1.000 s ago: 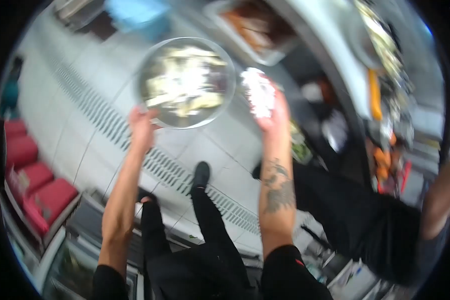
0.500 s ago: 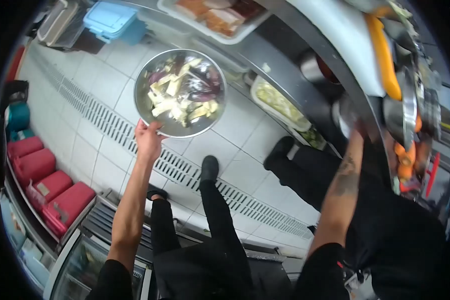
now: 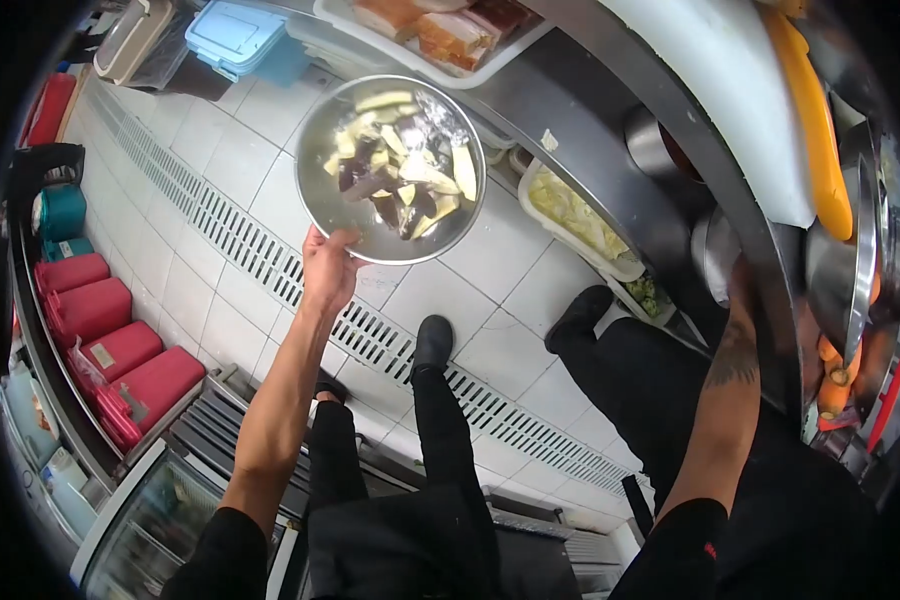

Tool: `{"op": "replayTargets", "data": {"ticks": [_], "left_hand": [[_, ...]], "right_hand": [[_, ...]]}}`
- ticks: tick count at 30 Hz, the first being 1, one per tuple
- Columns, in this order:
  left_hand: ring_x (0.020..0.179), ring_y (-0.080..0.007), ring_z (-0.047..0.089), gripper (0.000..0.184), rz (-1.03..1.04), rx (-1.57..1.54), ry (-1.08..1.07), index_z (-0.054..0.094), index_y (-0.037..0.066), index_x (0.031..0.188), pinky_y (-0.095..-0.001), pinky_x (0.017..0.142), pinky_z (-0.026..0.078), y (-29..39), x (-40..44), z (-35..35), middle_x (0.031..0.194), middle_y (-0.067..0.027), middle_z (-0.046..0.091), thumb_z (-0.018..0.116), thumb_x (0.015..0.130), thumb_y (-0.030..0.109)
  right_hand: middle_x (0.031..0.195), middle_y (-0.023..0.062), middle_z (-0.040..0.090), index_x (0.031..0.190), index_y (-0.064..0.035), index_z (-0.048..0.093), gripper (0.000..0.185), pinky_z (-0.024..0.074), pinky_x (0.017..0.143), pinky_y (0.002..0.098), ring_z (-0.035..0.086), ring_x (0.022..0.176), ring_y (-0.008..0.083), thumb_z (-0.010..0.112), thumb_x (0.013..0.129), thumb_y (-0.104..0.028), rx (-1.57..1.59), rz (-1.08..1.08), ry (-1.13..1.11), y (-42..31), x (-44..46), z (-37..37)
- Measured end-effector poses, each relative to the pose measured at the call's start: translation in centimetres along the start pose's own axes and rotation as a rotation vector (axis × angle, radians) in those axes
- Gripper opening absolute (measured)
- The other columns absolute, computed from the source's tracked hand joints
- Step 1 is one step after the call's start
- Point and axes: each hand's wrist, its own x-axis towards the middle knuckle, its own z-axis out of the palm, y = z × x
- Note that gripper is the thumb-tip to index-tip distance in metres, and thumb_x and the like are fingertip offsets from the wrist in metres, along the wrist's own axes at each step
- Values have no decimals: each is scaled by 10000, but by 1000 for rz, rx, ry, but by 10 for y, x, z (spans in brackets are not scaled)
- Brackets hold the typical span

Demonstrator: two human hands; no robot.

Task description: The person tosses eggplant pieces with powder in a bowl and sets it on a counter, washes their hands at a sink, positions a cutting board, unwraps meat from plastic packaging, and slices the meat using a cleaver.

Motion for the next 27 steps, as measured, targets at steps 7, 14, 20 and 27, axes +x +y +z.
{"op": "replayTargets", "data": {"ticks": [7,14,20,27], "left_hand": [[707,-189,664,237,-67,196,108,548,15,1039,-347,514,618,3,-14,2,897,-97,637,477,822,-47],[735,-233,680,249,-125,194,144,530,-25,1061,-353,531,630,10,-22,-7,928,-149,647,462,824,-57],[693,-235,689,236,-108,274,100,552,-41,1035,-353,508,624,26,-22,-33,887,-129,645,455,821,-60],[730,-252,699,292,-160,299,137,547,-43,1089,-372,550,629,60,-25,-84,925,-140,665,448,815,-57]], "right_hand": [[1143,162,578,1260,-78,520,389,505,754,344,585,989,279,360,996,-315,416,199,90,15,-22,-25],[1013,131,620,1199,-78,553,281,559,604,256,621,865,199,415,994,-212,2242,-101,-699,-136,-108,-45],[834,25,665,1056,-31,667,233,495,549,248,618,680,112,663,874,-177,1413,-143,-852,-455,-273,-140],[916,239,678,1037,-7,681,273,509,786,431,666,864,379,682,793,-131,621,-883,-443,-594,-320,-159]]}}
